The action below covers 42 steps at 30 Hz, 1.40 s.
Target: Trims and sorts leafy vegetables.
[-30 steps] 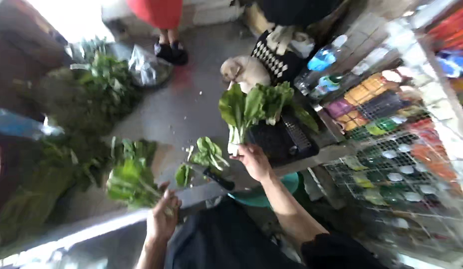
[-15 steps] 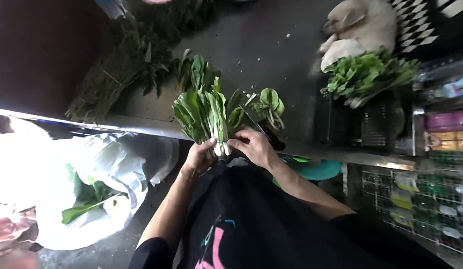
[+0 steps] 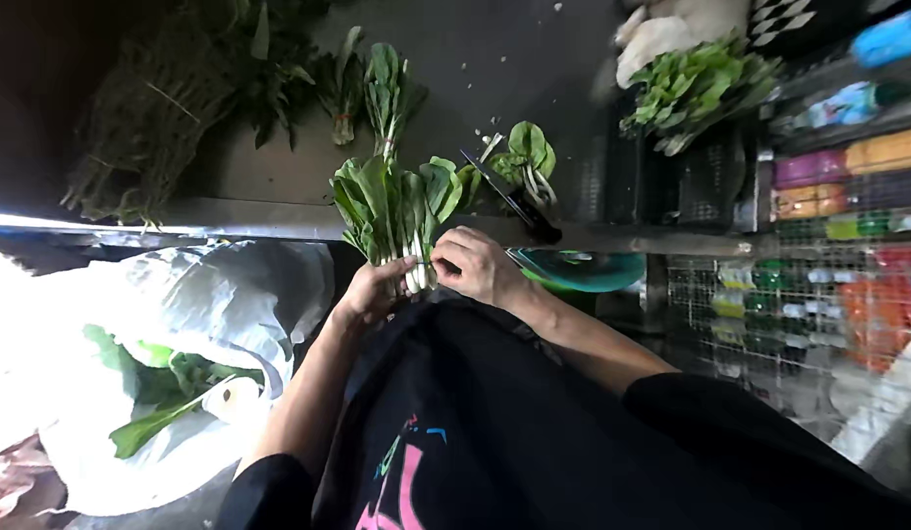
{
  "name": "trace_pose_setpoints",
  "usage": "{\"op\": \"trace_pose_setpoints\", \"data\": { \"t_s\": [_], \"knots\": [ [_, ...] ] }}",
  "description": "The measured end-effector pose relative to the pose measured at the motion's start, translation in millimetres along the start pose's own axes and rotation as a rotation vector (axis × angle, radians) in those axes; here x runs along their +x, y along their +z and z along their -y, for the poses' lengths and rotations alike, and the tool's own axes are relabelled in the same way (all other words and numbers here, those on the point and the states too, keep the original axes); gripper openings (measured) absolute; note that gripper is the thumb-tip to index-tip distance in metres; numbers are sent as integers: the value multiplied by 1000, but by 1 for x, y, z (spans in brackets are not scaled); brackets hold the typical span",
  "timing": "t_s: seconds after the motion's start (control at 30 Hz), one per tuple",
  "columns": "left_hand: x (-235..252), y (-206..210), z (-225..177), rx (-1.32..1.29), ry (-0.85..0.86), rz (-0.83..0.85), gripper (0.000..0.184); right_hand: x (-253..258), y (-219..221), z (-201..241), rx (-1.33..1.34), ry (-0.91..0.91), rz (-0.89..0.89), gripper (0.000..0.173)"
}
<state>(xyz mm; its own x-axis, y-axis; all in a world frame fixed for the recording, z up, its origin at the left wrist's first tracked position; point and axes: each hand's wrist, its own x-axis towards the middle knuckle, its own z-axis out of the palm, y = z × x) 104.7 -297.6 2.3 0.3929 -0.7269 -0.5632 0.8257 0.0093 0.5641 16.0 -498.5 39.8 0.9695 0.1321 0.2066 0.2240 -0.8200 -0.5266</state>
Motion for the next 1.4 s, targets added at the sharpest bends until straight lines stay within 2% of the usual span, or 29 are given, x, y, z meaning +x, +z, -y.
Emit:
{"op": "trace_pose_setpoints", "data": {
  "t_s": [0.17, 0.27, 0.4, 0.57, 0.7, 0.9, 0.97, 1.1, 1.17, 1.23, 1.3, 1.4],
  "knots": [
    [16, -4, -2, -70, 17, 42, 14, -3, -4, 2, 270, 166, -99, 7],
    [21, 8, -8, -7, 44, 38, 13, -3, -7, -6, 272, 195, -155, 9],
    [29, 34, -9, 147, 100, -23, 17, -4, -15, -26, 103, 109, -116, 12],
    [53, 74, 12, 118, 164, -260, 24, -11, -40, -60, -63, 33, 103, 12],
    [70, 97, 25, 138, 186, -353, 30, -15, -44, -90, 30, 31, 108, 9],
    [85, 116, 20, 179, 148, -456, 13, -22, -49, -113, 222, -106, 30, 6],
    [96, 117, 20, 234, 147, -508, 19, -30, -49, -123, 240, -109, 42, 6],
    [133, 125, 24, 300, 169, -549, 33, -43, -41, -153, 155, -23, 28, 9],
    [157, 130, 23, 297, 204, -633, 37, -48, -35, -170, 105, -18, 21, 8],
    [175, 126, 20, 360, 220, -723, 46, -58, -33, -176, 123, -34, 68, 8],
    [180, 114, 16, 440, 222, -745, 54, -70, -35, -179, 172, -1, 91, 6],
    [165, 105, 9, 515, 222, -656, 53, -83, -60, -190, 218, 220, 30, 11]
  ]
}}
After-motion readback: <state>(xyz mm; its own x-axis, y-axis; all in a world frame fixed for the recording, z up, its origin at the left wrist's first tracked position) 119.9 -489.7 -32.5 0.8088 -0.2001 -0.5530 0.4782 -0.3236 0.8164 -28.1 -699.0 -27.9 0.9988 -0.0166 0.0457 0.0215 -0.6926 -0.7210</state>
